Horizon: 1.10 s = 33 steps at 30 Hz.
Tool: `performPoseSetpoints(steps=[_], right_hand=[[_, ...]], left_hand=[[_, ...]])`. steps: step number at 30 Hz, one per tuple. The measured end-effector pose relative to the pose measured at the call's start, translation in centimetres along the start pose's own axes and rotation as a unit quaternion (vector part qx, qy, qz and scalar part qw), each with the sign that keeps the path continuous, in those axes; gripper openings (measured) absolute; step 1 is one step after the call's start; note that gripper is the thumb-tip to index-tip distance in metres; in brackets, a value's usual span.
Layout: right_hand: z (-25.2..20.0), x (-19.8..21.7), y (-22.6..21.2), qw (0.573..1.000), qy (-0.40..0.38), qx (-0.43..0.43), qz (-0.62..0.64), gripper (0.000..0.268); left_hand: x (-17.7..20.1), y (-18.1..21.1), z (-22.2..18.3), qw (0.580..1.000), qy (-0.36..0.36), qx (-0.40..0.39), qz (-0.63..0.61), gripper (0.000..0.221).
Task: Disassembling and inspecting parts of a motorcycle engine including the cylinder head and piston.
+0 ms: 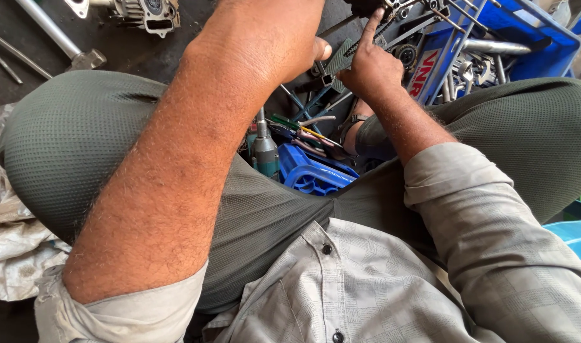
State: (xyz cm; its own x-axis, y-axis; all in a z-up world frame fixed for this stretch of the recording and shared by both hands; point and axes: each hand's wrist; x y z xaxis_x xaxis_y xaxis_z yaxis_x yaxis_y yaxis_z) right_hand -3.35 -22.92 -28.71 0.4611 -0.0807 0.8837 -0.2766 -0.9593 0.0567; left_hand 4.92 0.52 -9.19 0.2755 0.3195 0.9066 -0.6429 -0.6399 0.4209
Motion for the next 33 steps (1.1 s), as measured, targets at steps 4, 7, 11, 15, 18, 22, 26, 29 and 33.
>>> performPoseSetpoints(steps=[4,7,11,15,18,22,26,29,33], right_hand=[[0.4,-0.2,0.2,1.0,-0.002,-0.004,-0.005,0.134],[0.7,-0.4,0.5,1.0,0.014,0.01,-0.005,0.138],[0.7,0.1,0.4,0.999,-0.004,0.004,-0.034,0.138],[1.1,-0.4,1.1,0.999,0.003,0.026,-0.034,0.139],[0.7,0.2,0.8,0.999,-0.003,0.032,-0.026,0.139],[0.6,-0.1,0.9,0.999,0.028,0.038,0.012,0.132],[-0.1,-1.2,0.5,0.987,0.008,0.11,0.12,0.105],[-2.6,1.6,-1.8,0.98,-0.093,0.139,0.106,0.089],[-3.3,1.3,-2.3,0.966,-0.112,0.217,0.084,0.075]], left_hand=[[0.1,0.0,0.0,0.998,-0.055,0.043,0.007,0.055],[-0.3,-0.2,-0.1,1.0,-0.017,0.018,0.008,0.055],[-0.3,-0.2,-0.3,1.0,-0.017,0.021,0.004,0.055],[-0.1,0.0,-0.4,1.0,-0.015,0.023,0.003,0.054],[-0.1,0.1,-0.5,0.999,-0.034,0.037,0.004,0.052],[0.6,0.6,-0.6,0.995,-0.065,0.073,0.004,0.053],[0.9,0.8,-0.6,0.986,-0.093,0.135,-0.027,0.05],[0.2,0.4,-0.8,0.989,-0.107,0.103,-0.006,0.046],[-0.5,-0.1,-2.1,0.988,-0.103,0.113,-0.022,0.046]])
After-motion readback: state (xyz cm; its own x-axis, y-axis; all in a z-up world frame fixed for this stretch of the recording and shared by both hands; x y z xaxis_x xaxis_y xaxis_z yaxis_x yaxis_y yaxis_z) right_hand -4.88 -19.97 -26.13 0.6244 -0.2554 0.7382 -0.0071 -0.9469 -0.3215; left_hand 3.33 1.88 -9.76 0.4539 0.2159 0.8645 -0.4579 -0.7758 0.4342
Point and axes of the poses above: each hand's wrist, its own z-axis towards the middle knuckle, its own x-axis out of the back of the hand, y = z × x, and after that the axes turned 4 degrees about y, right-handed
